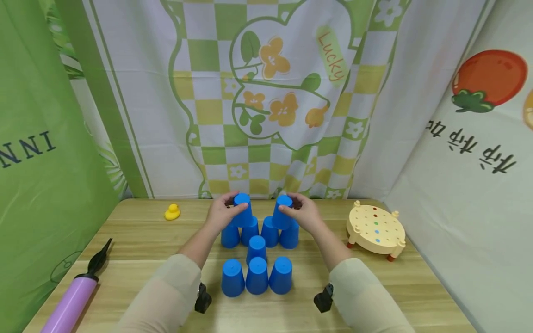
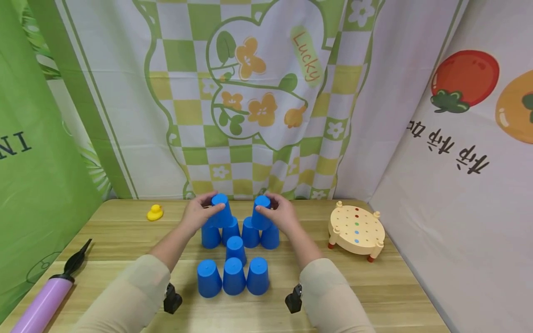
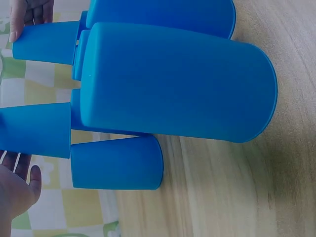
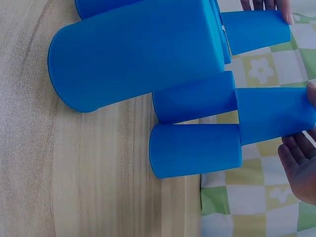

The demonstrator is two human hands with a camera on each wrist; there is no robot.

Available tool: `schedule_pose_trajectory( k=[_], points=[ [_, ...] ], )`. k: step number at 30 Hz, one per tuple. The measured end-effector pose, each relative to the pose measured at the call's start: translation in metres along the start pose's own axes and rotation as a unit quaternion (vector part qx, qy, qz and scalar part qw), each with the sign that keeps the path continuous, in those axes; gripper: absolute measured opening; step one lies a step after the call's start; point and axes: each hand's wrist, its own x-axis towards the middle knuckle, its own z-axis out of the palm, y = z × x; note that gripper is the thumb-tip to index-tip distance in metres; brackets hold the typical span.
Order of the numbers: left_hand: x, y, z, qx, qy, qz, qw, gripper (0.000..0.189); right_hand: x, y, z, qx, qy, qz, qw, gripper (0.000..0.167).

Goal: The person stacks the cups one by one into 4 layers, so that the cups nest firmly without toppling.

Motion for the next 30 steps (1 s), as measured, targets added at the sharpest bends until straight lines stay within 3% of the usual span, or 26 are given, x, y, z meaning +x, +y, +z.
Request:
schedule_pose_trajectory(
  k=[24,30],
  points=[
    [-0.0016,0.0005,-0.0001,0.011,0.003,-0.025,0.9996,0.061,-0.0007,0.0019,0.0001,-0.004,-0.007,-0.014,0.9999,0.065],
    [-0.0024,-0.0007,-0.002,0.019,-0.012,-0.013,0.9997,0.066,-0.003,0.0033,-0.0017,0.011,-0.006,-0.019,0.9997,0.065]
  ],
)
